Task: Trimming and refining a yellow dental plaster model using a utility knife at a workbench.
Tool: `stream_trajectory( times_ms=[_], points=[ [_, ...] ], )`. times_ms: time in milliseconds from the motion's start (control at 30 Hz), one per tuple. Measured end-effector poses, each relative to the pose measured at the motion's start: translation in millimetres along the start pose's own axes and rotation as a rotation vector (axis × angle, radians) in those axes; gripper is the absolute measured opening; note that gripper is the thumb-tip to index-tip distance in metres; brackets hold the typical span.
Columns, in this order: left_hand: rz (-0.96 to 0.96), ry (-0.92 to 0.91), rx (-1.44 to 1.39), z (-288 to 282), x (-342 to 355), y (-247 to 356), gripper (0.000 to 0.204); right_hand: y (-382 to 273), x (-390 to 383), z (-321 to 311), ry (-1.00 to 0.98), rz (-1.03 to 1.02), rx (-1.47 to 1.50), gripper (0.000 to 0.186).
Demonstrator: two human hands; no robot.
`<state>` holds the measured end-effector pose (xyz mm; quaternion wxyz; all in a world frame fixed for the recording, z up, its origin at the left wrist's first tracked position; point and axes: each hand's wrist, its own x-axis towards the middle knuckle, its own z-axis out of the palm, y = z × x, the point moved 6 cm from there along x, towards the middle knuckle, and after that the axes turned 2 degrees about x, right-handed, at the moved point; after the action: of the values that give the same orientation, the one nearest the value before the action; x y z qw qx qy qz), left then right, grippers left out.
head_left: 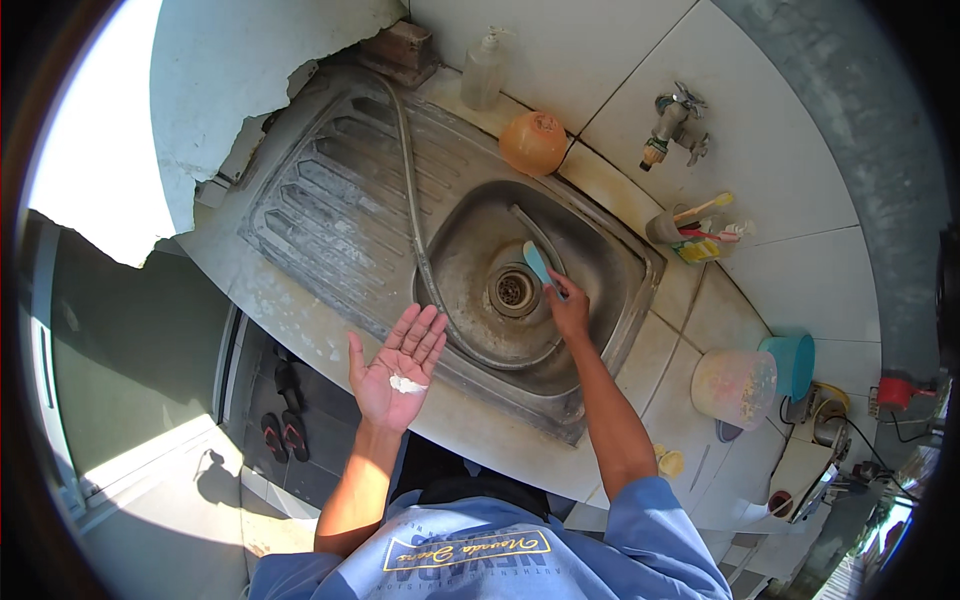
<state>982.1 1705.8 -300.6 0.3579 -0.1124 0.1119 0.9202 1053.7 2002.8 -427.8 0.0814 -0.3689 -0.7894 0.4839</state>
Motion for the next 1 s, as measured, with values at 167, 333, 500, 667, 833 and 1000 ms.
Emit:
stream_trajectory(
  times_ms=[167, 333, 500, 667, 833, 1000],
  points=[
    [-0.058, -0.065, 0.02, 16.2, 28.4, 2.7, 0.085, -117.4, -55.7, -32.1, -0.308, 0.002, 0.12, 0.032],
    [-0.13, -0.142, -0.046, 41.4, 43.9, -17.5, 0.089, -242.9, -133.9, -43.2, -0.458, -0.558, -0.182, 0.034],
    [-0.17, -0.203, -0.065, 54.8, 42.1, -34.9, 0.09, -262.4, -178.3, -29.2, -0.381, -0.812, -0.768, 0.04],
    [-0.111, -0.196, -0.014, 52.2, 35.2, -34.2, 0.092, -268.2, -187.7, -43.7, -0.368, -0.723, -0.779, 0.04],
    [0.04, -0.207, 0.347, 53.3, 33.4, -35.9, 0.098, -256.6, -195.3, -40.8, -0.461, -0.519, -0.633, 0.037],
    [0.154, -0.237, 0.556, 61.6, 28.2, -39.8, 0.101, -252.4, -193.9, -49.7, -0.38, -0.391, -0.34, 0.037]
  ],
)
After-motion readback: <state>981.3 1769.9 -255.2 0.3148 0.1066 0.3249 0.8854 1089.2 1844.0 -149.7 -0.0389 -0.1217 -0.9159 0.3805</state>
